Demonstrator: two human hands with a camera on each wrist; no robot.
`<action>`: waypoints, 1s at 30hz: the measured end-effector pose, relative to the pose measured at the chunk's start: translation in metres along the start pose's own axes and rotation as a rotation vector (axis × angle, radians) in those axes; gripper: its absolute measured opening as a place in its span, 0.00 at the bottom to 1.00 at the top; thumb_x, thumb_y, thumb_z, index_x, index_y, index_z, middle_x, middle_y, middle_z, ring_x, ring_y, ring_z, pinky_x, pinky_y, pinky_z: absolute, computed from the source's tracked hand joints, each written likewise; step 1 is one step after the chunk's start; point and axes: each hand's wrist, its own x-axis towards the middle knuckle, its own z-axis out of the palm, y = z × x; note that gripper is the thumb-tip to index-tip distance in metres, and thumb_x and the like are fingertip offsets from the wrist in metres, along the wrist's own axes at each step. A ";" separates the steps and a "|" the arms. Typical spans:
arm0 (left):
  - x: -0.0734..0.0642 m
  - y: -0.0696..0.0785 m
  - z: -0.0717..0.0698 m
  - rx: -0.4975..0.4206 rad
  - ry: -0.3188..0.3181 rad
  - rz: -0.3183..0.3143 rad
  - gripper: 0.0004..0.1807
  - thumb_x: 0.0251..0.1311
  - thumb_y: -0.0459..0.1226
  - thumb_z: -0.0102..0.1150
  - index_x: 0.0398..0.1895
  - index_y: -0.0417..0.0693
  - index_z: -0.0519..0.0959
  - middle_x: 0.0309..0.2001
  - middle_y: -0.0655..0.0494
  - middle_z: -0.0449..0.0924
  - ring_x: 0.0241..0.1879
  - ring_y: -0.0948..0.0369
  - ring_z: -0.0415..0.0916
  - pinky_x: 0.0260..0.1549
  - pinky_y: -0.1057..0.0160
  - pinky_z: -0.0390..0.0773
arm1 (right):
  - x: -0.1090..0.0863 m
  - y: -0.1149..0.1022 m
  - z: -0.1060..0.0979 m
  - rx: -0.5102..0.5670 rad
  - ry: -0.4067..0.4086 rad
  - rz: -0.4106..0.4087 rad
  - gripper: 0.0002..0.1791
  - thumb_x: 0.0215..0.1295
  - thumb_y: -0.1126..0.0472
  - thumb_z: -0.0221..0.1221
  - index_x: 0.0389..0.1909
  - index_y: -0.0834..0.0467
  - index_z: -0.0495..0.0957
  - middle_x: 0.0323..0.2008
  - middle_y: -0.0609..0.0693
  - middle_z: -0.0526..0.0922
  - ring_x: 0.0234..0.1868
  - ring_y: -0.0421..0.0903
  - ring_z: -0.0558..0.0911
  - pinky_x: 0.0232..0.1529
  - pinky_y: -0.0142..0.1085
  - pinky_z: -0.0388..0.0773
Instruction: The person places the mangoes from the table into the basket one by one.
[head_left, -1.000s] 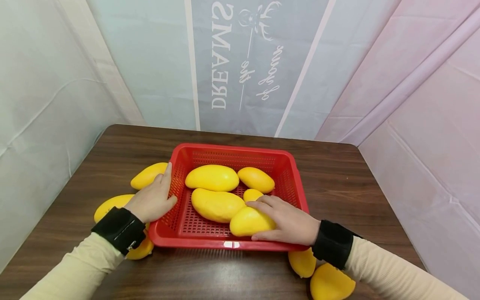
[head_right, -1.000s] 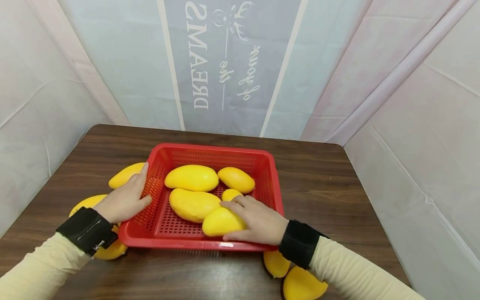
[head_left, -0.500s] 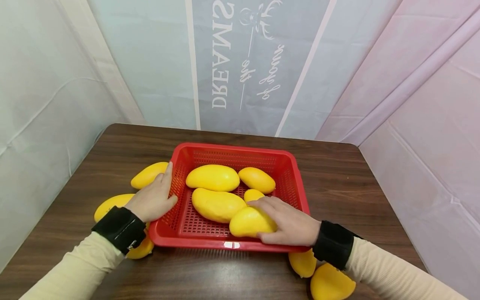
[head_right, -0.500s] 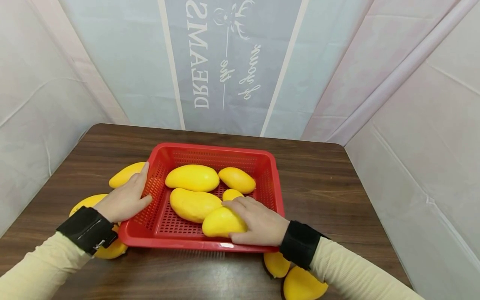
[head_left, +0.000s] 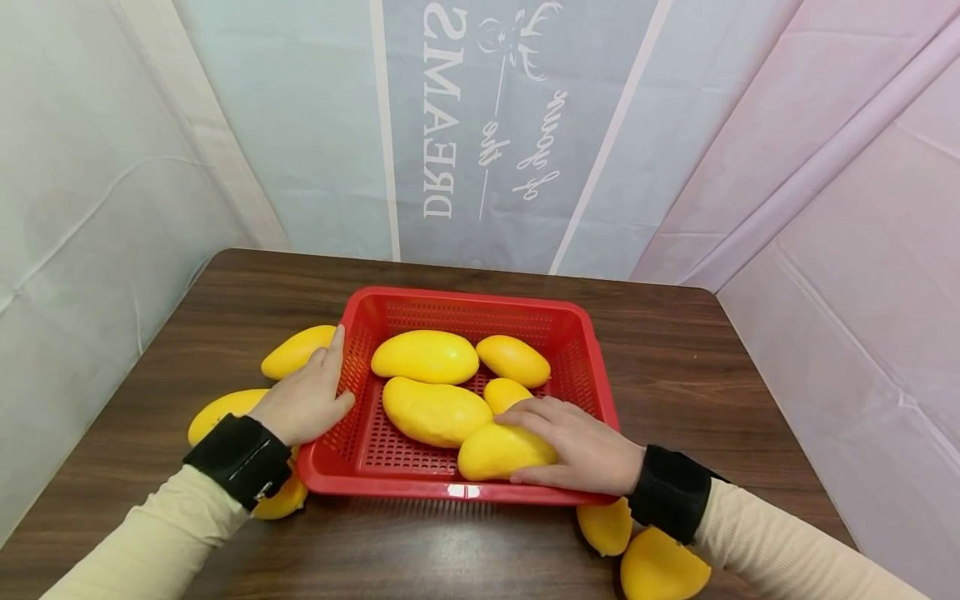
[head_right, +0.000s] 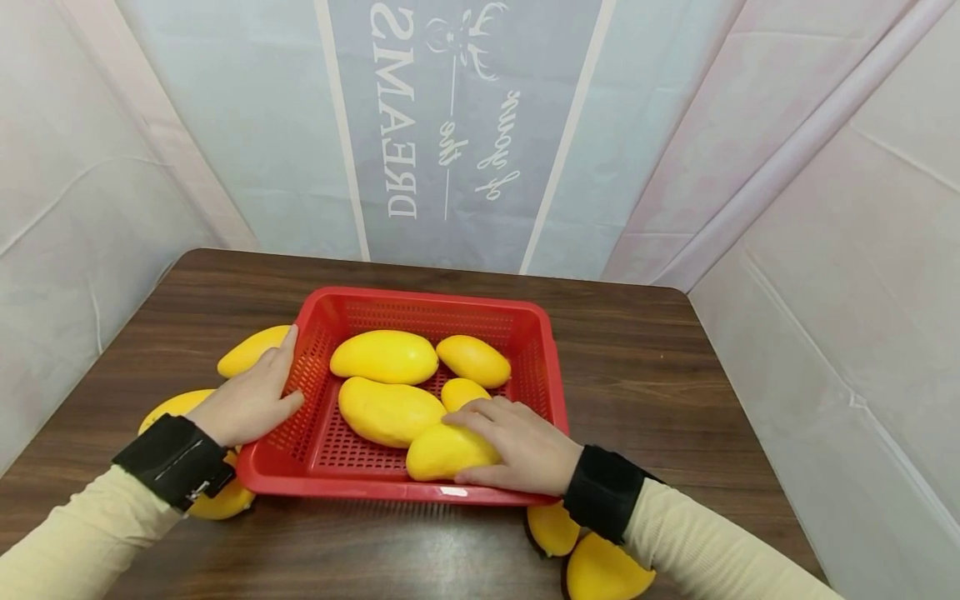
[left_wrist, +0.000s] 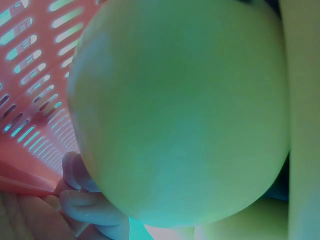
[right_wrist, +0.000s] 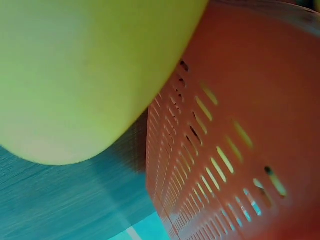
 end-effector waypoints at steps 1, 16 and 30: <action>0.000 0.000 0.000 0.001 0.001 0.001 0.55 0.65 0.41 0.56 0.78 0.48 0.24 0.59 0.36 0.62 0.32 0.60 0.77 0.31 0.61 0.86 | -0.001 0.000 0.000 -0.005 0.005 -0.003 0.35 0.61 0.36 0.61 0.66 0.45 0.70 0.60 0.41 0.75 0.60 0.42 0.73 0.64 0.49 0.73; -0.002 0.001 0.000 0.001 0.002 0.000 0.55 0.66 0.41 0.56 0.78 0.48 0.23 0.59 0.36 0.61 0.31 0.61 0.77 0.31 0.61 0.86 | -0.027 0.001 -0.012 -0.049 0.068 0.066 0.33 0.61 0.40 0.64 0.65 0.46 0.72 0.60 0.44 0.76 0.60 0.44 0.74 0.62 0.50 0.75; -0.001 0.001 0.000 -0.009 -0.001 0.004 0.55 0.66 0.41 0.55 0.78 0.48 0.24 0.60 0.36 0.61 0.31 0.61 0.77 0.31 0.62 0.85 | -0.054 0.003 -0.010 -0.166 0.222 0.004 0.27 0.57 0.43 0.68 0.56 0.48 0.79 0.56 0.44 0.77 0.56 0.41 0.75 0.57 0.45 0.79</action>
